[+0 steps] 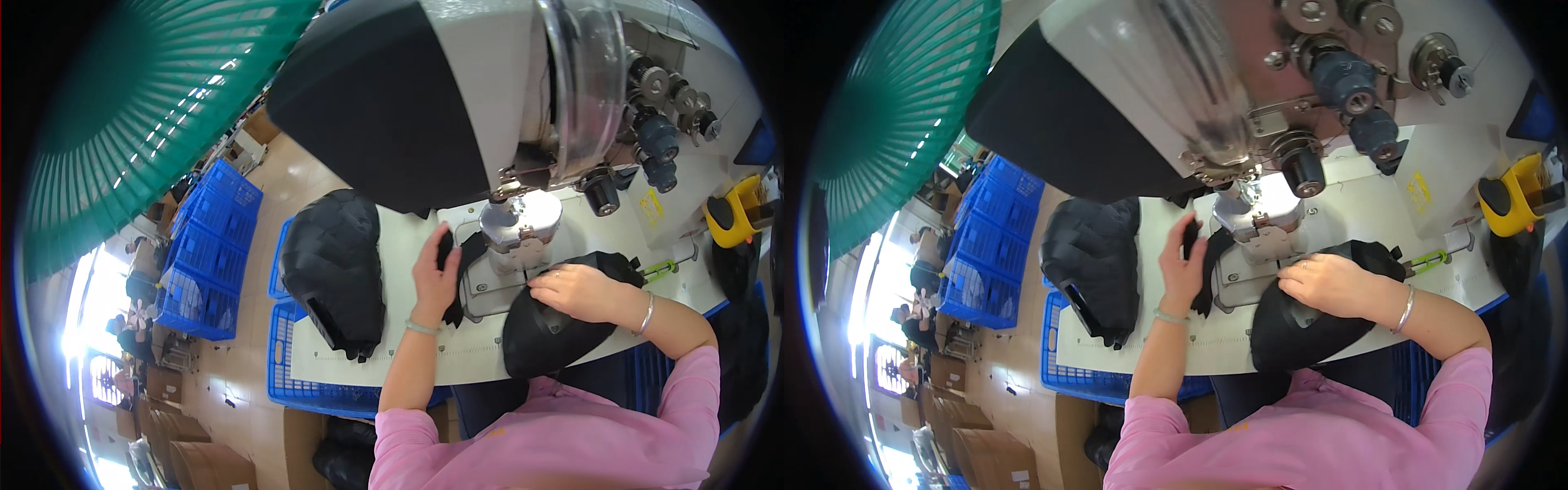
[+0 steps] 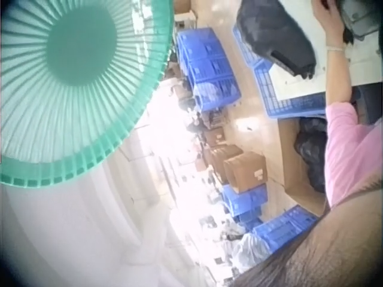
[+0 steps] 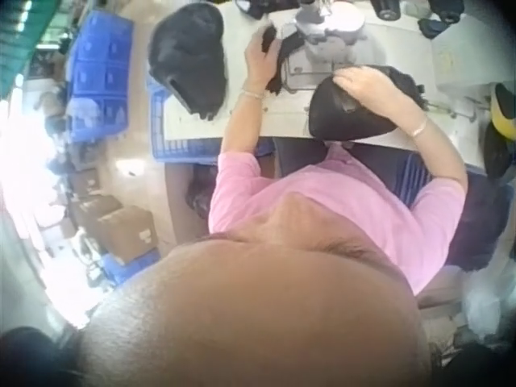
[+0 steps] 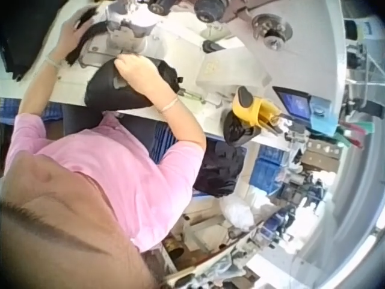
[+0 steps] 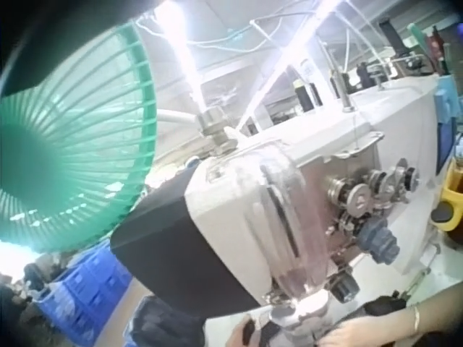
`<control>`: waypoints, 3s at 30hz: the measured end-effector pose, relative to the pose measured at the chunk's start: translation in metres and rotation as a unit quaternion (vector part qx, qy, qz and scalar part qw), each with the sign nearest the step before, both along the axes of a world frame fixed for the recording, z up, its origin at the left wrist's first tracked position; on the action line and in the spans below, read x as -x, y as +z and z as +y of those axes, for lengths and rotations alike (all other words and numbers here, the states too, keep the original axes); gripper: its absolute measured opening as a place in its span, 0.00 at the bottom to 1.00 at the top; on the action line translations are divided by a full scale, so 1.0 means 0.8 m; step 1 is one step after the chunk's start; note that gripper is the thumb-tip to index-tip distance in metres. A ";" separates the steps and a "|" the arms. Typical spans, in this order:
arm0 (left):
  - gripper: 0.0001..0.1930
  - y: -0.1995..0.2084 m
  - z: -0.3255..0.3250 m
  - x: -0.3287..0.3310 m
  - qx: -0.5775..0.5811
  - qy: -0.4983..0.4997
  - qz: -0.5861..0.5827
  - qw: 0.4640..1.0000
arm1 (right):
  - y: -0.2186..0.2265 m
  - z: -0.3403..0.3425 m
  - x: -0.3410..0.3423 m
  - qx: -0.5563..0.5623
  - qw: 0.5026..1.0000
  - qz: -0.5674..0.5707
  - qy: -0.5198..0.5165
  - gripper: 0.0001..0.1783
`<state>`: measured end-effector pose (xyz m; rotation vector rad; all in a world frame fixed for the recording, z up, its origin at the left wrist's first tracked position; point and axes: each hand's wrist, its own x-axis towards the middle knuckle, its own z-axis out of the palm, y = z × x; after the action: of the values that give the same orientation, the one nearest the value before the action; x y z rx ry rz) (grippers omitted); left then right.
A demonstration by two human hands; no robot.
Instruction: Stitching components of a black shoe upper together using an industrial sewing machine.
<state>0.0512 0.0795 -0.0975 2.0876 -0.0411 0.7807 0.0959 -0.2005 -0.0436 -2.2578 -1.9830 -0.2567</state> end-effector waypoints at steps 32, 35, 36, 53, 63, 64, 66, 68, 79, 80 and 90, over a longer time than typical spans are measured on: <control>0.13 0.148 -0.103 0.047 -0.171 -0.048 -0.057 0.982 | 0.061 -0.018 -0.009 -0.242 0.964 -0.081 -0.074 0.24; 0.12 0.154 -0.105 0.047 -0.189 -0.046 -0.058 0.979 | 0.063 -0.018 -0.006 -0.264 0.960 -0.052 -0.075 0.22; 0.12 0.155 -0.106 0.047 -0.196 -0.042 -0.043 0.979 | 0.063 -0.017 -0.005 -0.254 0.963 -0.055 -0.075 0.22; 0.12 0.158 -0.104 0.031 -0.200 -0.049 -0.061 0.977 | 0.060 -0.016 -0.009 -0.279 0.952 -0.006 -0.122 0.30; 0.13 0.152 -0.107 0.031 -0.239 -0.025 -0.070 0.968 | 0.058 -0.020 -0.020 -0.263 0.960 0.003 -0.096 0.37; 0.13 0.152 -0.108 0.032 -0.238 -0.025 -0.070 0.968 | 0.058 -0.019 -0.022 -0.273 0.958 -0.004 -0.085 0.37; 0.13 0.151 -0.111 0.035 -0.264 -0.008 -0.067 0.962 | 0.058 -0.019 -0.025 -0.281 0.957 -0.013 -0.073 0.37; 0.14 0.152 -0.111 0.036 -0.258 -0.010 -0.072 0.963 | 0.059 -0.021 -0.026 -0.268 0.960 -0.026 -0.071 0.36; 0.09 0.162 -0.093 0.037 -0.017 -0.072 0.005 0.997 | 0.062 -0.019 -0.020 -0.235 0.966 -0.031 -0.101 0.25; 0.09 0.161 -0.092 0.037 -0.046 -0.081 -0.010 0.996 | 0.062 -0.018 -0.020 -0.241 0.965 -0.035 -0.099 0.25; 0.14 0.150 -0.086 0.038 -0.257 -0.072 -0.093 0.959 | 0.062 -0.011 -0.020 -0.282 0.952 -0.066 -0.099 0.25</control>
<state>0.0211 0.0110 0.0222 2.4496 -0.5476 0.9472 0.1116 -0.2090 0.0061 -2.0851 -1.4695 -0.8891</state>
